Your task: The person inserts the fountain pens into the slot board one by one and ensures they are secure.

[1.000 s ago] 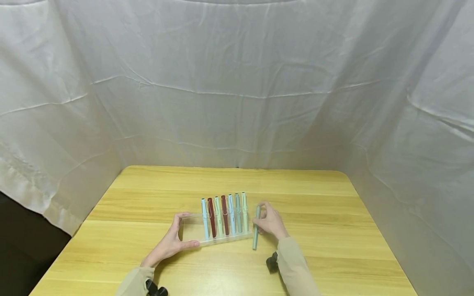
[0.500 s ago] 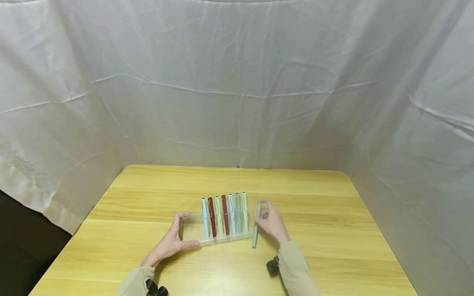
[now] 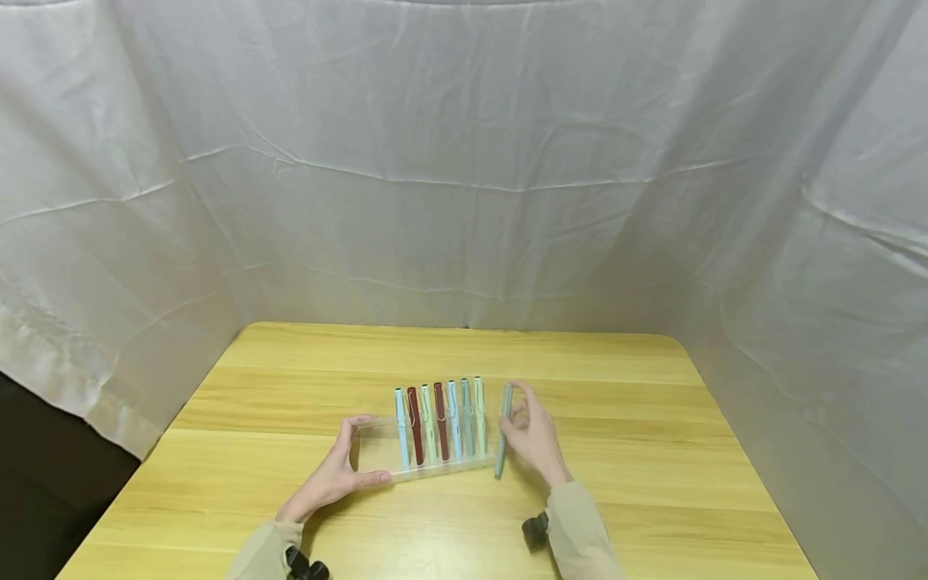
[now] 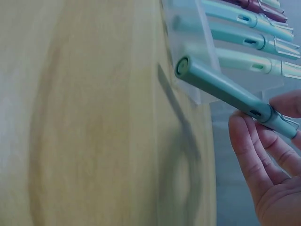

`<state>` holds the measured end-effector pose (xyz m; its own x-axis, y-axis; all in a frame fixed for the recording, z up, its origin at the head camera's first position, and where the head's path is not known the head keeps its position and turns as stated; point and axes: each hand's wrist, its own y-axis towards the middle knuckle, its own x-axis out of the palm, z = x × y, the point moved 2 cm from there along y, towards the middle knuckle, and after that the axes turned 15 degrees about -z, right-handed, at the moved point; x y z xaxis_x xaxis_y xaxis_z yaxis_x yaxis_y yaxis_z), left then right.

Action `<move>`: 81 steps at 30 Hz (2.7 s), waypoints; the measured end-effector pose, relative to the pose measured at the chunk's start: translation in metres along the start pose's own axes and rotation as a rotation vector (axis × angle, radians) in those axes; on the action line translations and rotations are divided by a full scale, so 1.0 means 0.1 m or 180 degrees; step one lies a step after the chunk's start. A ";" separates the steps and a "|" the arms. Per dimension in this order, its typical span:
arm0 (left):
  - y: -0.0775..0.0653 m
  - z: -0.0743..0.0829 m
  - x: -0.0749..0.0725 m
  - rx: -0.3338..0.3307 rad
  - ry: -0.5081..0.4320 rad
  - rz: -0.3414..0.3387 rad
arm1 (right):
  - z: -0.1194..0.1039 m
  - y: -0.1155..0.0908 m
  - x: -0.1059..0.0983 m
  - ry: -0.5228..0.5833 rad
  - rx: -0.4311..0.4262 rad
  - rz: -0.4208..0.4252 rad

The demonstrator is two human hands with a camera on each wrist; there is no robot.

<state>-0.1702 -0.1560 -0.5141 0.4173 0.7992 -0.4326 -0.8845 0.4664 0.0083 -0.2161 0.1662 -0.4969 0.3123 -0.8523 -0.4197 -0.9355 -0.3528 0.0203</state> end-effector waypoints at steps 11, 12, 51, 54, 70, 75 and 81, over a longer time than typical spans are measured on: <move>0.00 0.00 0.00 -0.0009 -0.0010 -0.0002 | -0.44 -0.14 0.03 0.0047 -0.0305 0.0142; 0.00 0.00 0.00 -0.0005 -0.0013 -0.0003 | -0.45 -0.15 0.04 0.0044 -0.0345 0.0151; 0.10 -0.34 0.02 0.0039 0.0063 0.0115 | -1.03 0.00 0.68 -0.0391 -0.1439 0.0174; 0.10 -0.34 0.02 0.0072 0.0073 0.0125 | -0.95 0.05 0.74 -0.0339 -0.1424 0.0106; 0.04 -0.13 0.02 0.0198 0.0045 0.0093 | -0.82 0.22 1.00 -0.0678 -0.1494 0.0137; 0.04 -0.14 0.02 0.0144 0.0107 0.0105 | -0.84 0.22 1.08 -0.0738 -0.1476 0.0201; 0.09 -0.33 0.02 0.0057 0.0069 0.0102 | -0.83 0.22 1.14 -0.0768 -0.1423 0.0253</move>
<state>-0.1840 -0.1624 -0.5446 0.3842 0.8054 -0.4513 -0.8933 0.4478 0.0386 -0.1876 0.0288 -0.4694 0.1465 -0.7884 -0.5975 -0.7761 -0.4661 0.4247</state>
